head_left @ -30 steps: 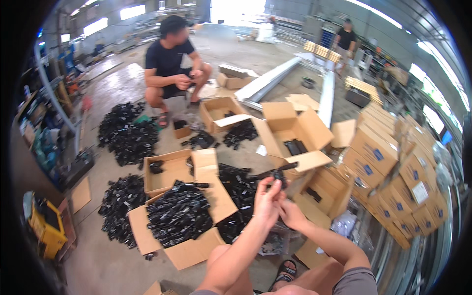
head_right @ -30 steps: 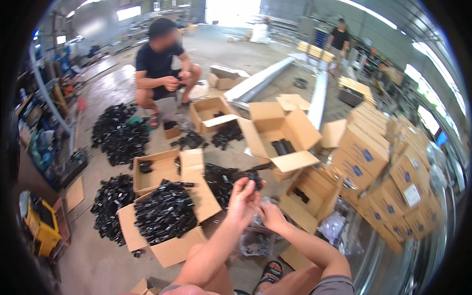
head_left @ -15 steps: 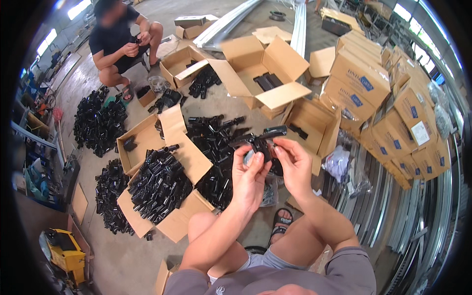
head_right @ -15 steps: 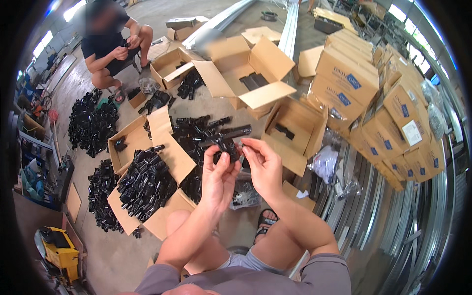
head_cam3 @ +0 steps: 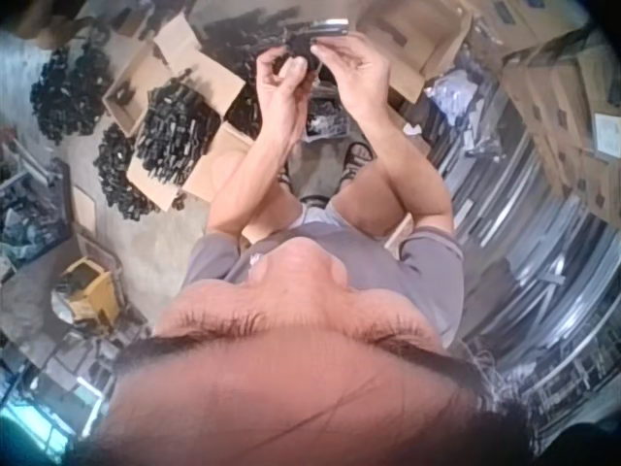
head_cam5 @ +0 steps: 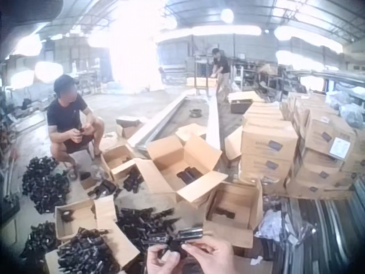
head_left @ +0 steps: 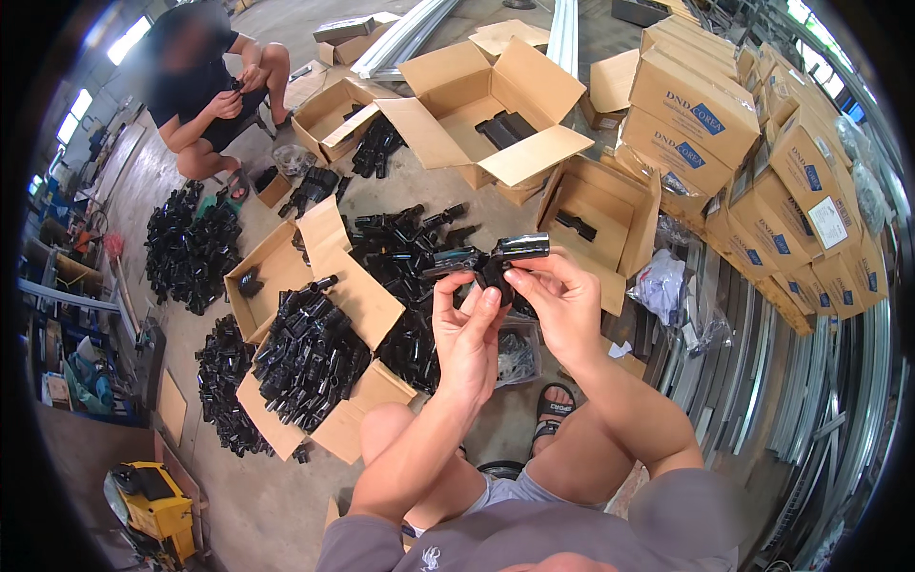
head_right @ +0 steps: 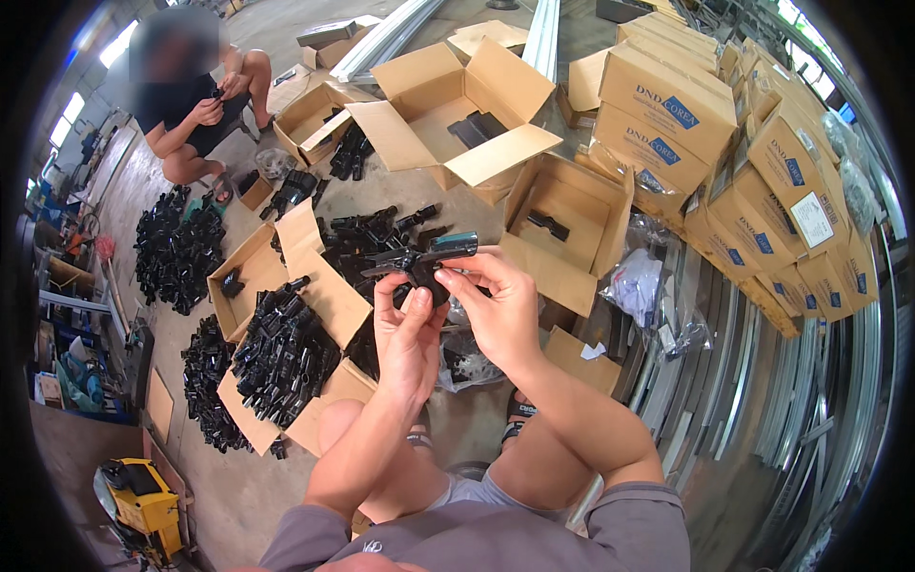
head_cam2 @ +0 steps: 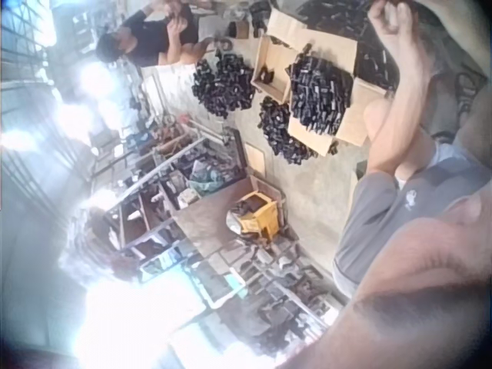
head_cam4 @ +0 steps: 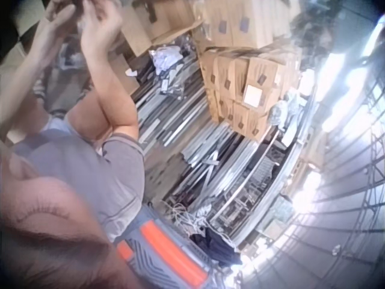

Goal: The person handles black plastic components on the floor, picking them up, rotating them, and placing them into cardboard boxes.

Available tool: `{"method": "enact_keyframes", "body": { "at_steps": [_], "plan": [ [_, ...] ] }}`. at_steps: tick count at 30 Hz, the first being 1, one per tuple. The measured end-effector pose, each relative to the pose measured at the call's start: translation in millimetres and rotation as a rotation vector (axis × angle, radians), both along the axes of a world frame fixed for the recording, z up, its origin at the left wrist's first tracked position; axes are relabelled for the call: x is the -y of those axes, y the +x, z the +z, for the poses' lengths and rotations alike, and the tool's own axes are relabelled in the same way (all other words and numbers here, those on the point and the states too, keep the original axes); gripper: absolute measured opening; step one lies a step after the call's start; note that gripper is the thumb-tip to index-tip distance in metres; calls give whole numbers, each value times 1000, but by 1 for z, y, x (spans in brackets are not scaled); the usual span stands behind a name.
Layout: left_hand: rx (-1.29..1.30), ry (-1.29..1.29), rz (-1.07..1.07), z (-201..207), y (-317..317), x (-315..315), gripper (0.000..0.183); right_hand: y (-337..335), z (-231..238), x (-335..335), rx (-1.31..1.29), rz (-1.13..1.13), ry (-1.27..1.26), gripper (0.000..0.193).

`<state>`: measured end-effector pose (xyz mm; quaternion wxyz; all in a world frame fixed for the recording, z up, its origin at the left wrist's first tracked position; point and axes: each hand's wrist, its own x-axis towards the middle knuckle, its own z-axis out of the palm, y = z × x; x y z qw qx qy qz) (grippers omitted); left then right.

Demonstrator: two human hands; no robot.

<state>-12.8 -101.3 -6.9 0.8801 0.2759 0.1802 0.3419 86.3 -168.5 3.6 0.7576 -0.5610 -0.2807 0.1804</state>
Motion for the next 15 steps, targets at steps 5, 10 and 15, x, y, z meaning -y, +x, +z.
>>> {"method": "enact_keyframes", "body": {
  "at_steps": [5,10,15],
  "plan": [
    [-4,49,24,-3,3,1,33,-4,3,0,-113,34,65,15],
    [2,77,40,-3,3,1,35,-5,-1,-2,-150,29,73,18],
    [-9,96,65,-5,4,2,35,-10,-1,-4,-140,3,79,19]
  ]
}}
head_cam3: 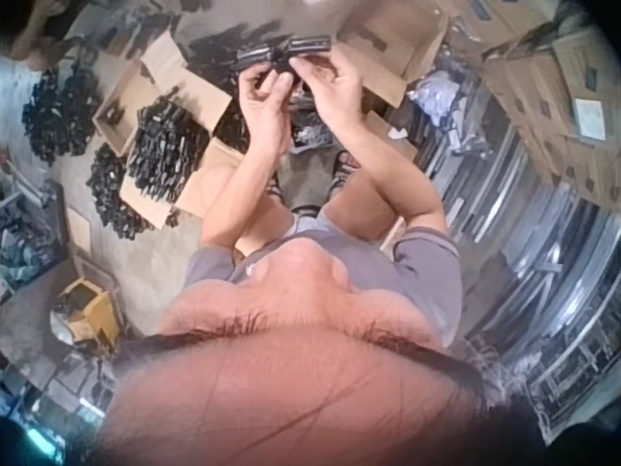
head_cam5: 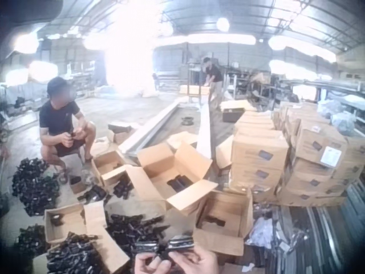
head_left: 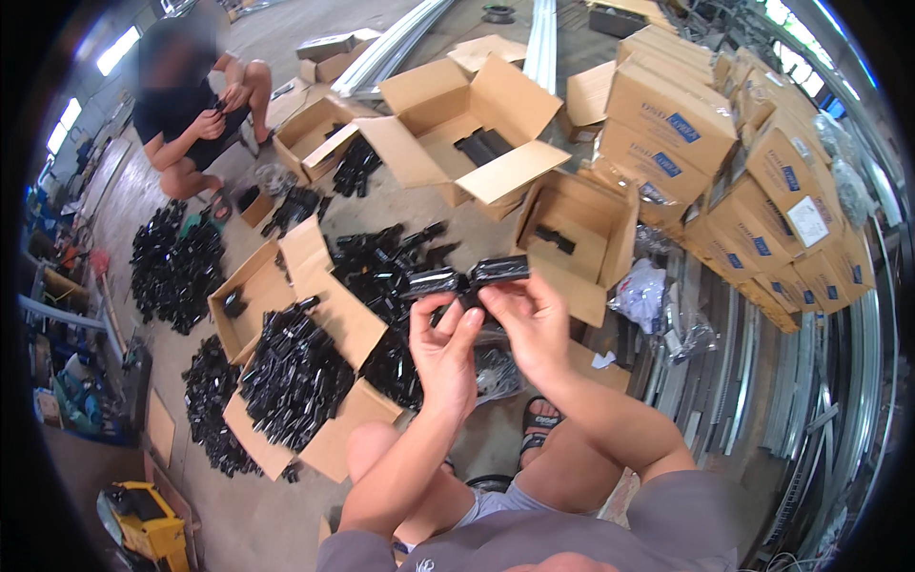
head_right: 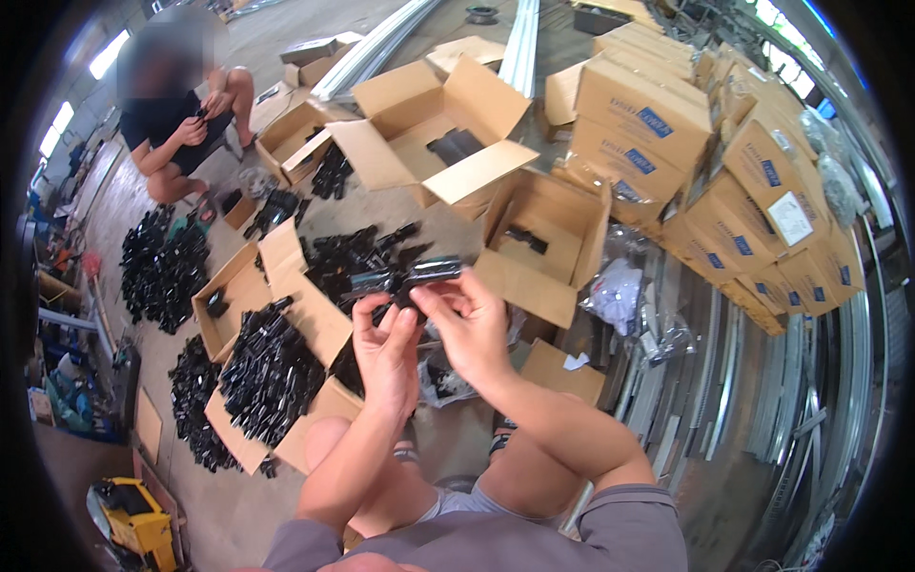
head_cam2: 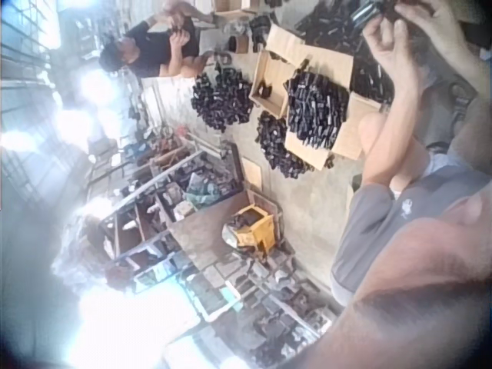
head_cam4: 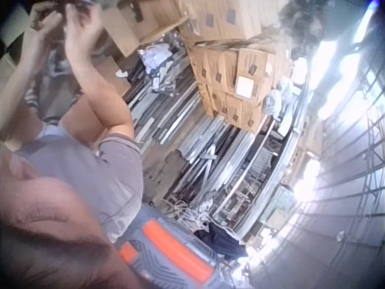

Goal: The person handles black plastic components on the floor, picking them up, rotating them, and placing them into cardboard boxes.

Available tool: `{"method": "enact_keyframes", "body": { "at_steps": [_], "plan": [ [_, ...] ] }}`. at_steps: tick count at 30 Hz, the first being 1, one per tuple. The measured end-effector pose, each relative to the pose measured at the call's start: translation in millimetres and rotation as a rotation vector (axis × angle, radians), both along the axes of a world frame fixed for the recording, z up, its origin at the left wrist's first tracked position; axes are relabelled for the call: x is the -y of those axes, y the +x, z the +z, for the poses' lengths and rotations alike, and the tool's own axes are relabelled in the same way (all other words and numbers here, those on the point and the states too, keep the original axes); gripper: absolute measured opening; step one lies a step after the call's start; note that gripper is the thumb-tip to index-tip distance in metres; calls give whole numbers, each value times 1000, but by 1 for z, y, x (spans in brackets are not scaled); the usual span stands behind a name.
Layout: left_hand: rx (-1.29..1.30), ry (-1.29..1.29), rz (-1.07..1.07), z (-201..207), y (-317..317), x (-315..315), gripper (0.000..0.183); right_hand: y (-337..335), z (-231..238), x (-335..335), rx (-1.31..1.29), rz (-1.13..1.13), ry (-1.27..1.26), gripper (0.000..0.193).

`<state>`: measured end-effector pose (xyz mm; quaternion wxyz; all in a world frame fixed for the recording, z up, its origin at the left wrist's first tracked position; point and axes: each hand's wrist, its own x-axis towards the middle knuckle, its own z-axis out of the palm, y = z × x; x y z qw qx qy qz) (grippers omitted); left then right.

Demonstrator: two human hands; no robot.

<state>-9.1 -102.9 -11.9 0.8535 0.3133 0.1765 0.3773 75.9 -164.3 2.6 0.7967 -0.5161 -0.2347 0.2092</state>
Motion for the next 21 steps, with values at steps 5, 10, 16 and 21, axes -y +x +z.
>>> {"method": "enact_keyframes", "body": {
  "at_steps": [5,10,16,21],
  "plan": [
    [-19,74,14,-5,-3,-4,35,-4,-12,-6,100,-78,-17,16],
    [-68,130,26,-2,-8,-3,35,1,-11,2,132,-27,-103,16],
    [-45,130,53,2,-9,-3,35,-6,-4,3,4,25,-28,21],
    [-21,117,57,5,-10,-3,35,-10,-10,4,32,26,-20,20]
  ]
}}
